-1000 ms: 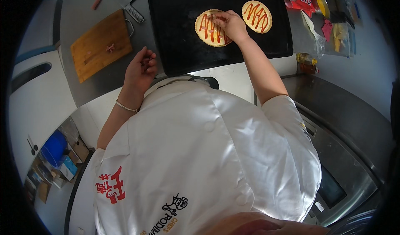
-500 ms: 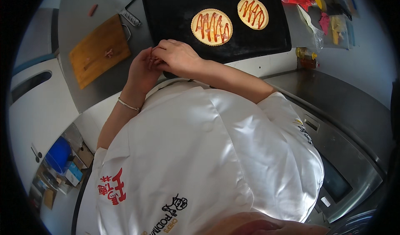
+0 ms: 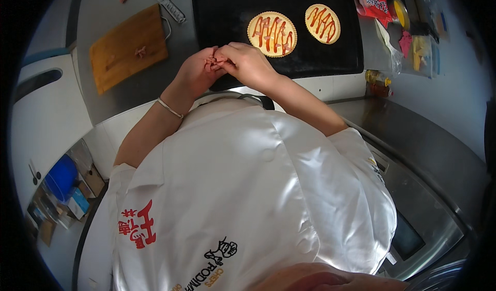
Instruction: The person brushes egg wash onto tart shells, pipes red sauce in a zigzag pattern, slices sausage, and arranges the pieces on the tarts. The tarts are placed on a baking tray.
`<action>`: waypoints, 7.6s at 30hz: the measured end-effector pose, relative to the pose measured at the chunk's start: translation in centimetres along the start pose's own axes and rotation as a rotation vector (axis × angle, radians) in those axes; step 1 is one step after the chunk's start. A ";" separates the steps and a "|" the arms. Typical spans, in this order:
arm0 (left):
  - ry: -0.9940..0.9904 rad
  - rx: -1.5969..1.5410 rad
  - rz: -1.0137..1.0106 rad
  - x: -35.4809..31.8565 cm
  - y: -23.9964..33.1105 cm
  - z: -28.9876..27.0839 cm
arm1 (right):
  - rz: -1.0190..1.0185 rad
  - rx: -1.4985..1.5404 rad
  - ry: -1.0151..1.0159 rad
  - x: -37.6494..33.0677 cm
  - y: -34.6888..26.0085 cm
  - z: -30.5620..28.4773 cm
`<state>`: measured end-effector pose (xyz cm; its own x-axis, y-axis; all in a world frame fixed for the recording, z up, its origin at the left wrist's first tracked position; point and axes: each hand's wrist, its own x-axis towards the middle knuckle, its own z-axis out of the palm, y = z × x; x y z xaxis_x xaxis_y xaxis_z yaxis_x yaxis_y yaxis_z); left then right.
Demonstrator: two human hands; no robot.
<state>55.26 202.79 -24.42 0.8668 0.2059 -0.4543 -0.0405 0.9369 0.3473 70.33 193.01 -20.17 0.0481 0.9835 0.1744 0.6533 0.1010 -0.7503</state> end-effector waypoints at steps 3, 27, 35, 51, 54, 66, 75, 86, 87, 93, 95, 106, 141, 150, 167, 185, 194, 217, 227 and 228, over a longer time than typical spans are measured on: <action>0.027 -0.005 -0.023 0.0 0.0 0.4 | 0.071 0.095 0.033 -0.6 0.2 -0.4; 0.447 -0.093 0.046 -2.6 1.0 1.2 | 0.566 -0.178 0.169 -5.1 9.8 -4.6; 0.403 -0.098 0.059 -2.7 1.2 0.9 | 0.316 -0.337 0.137 -4.1 10.5 -3.1; 0.425 -0.117 0.086 -3.4 1.2 0.9 | 0.809 0.139 0.410 -4.2 15.7 -9.9; 0.424 -0.119 0.069 -3.1 1.3 0.8 | 0.714 -0.069 0.362 -5.0 18.1 -8.7; 0.388 -0.109 0.074 -2.8 1.2 0.8 | 0.537 -0.665 0.174 -3.9 14.3 -6.5; 0.166 -0.166 0.079 -2.9 1.5 2.6 | 0.335 -0.611 0.297 -4.3 10.8 -6.5; -0.038 -0.136 -0.030 -2.1 1.2 1.2 | -0.076 -0.154 0.093 0.0 -0.1 0.6; -0.008 -0.133 -0.038 -2.0 1.1 1.0 | -0.064 -0.134 0.078 0.2 0.0 0.8; 0.056 -0.083 -0.038 -2.1 0.7 0.7 | 0.152 0.176 -0.017 -0.2 -0.2 -0.5; 0.057 -0.055 -0.034 -2.2 1.1 1.3 | 0.152 0.262 0.034 -0.5 0.4 -0.9; 0.281 0.035 -0.005 -2.5 1.9 2.9 | 0.715 0.127 0.507 -6.0 15.2 -8.4; 1.187 2.505 0.860 -7.4 12.9 -13.1 | 1.184 1.773 0.042 5.2 2.8 5.8; 0.841 1.517 0.355 -8.9 18.5 -21.5 | 1.157 1.698 0.116 4.6 -0.3 7.7; 0.075 2.006 0.512 -4.9 16.9 -16.2 | 1.109 1.723 0.820 -2.8 -8.6 11.1; 0.005 2.045 0.531 -5.3 17.0 -16.6 | 1.081 1.673 0.855 -2.7 -9.5 11.4; 0.134 2.199 0.622 -5.7 15.8 -16.0 | 1.078 1.628 0.802 -2.0 -8.8 10.4; 0.335 1.758 0.394 -6.0 15.9 -15.9 | 0.987 -0.529 0.089 -1.6 11.9 -7.6; 0.486 1.872 0.365 -6.2 15.4 -16.1 | 0.945 -0.646 0.162 -2.1 14.6 -9.0; 0.440 1.897 0.391 -6.4 15.5 -16.3 | 0.944 -0.599 0.202 -2.3 14.3 -9.0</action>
<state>40.97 220.63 -29.51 0.7710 0.6100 -0.1828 0.5796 -0.5534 0.5982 86.35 190.86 -25.58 0.7986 0.5806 -0.1586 0.5445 -0.8092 -0.2206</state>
